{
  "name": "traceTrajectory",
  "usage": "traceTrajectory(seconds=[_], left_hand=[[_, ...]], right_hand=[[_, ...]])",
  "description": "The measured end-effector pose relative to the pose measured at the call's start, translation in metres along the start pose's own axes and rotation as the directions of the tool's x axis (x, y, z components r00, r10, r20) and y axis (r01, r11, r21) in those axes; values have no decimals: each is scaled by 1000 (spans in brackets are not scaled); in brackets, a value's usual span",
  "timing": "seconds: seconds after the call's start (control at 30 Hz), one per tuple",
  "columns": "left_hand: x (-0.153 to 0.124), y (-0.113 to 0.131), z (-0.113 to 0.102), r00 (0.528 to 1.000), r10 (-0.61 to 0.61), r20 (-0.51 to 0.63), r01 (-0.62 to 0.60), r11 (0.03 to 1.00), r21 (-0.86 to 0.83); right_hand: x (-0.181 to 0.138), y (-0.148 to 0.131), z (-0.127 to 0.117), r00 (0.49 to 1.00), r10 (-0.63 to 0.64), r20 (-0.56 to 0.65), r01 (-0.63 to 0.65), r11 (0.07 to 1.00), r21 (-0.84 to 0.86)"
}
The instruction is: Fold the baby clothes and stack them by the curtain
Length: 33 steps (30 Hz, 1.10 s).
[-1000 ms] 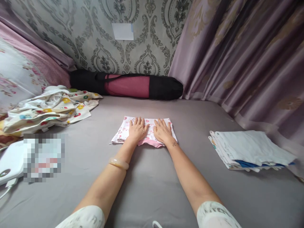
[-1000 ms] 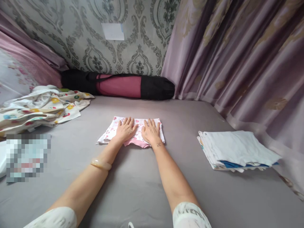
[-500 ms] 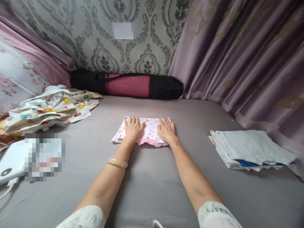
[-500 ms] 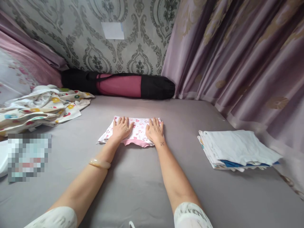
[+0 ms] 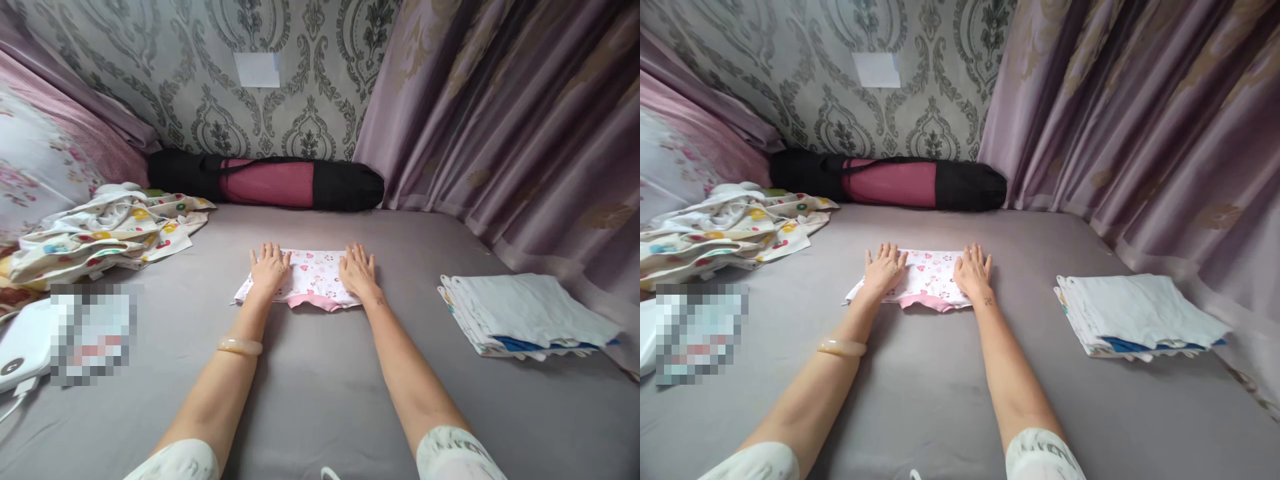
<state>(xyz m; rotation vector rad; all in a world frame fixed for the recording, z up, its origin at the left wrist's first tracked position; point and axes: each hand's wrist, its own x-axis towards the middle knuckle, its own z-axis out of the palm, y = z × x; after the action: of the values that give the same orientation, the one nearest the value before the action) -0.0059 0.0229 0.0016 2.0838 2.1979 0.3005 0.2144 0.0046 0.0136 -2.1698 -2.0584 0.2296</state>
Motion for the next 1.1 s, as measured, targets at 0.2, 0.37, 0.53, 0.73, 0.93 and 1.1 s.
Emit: traceTrajectory(seconds=[0.2,0.37,0.53,0.73,0.93,1.1], left_hand=[[4,-11,6,997,-40,62,42,998,-35],[3,-11,3,997,-46,64,52,993,-103],[6,-12,-10,995,-44,87,64,966,-251],[8,-18,-15,999,-25,29,34,931,-365],[10,-28,-12,998,-50,32,58,903,-427],[11,-31,-17,998,-70,-1,61,874,-481]], right_hand=[[6,9,11,998,43,51,-43,999,-11],[6,9,10,997,48,65,-47,999,-27],[3,4,-2,998,9,55,-6,998,-67],[4,-5,3,993,-73,91,77,996,-48],[4,-4,8,995,-57,83,62,996,-60],[-5,-23,-1,996,-81,37,84,992,-93]])
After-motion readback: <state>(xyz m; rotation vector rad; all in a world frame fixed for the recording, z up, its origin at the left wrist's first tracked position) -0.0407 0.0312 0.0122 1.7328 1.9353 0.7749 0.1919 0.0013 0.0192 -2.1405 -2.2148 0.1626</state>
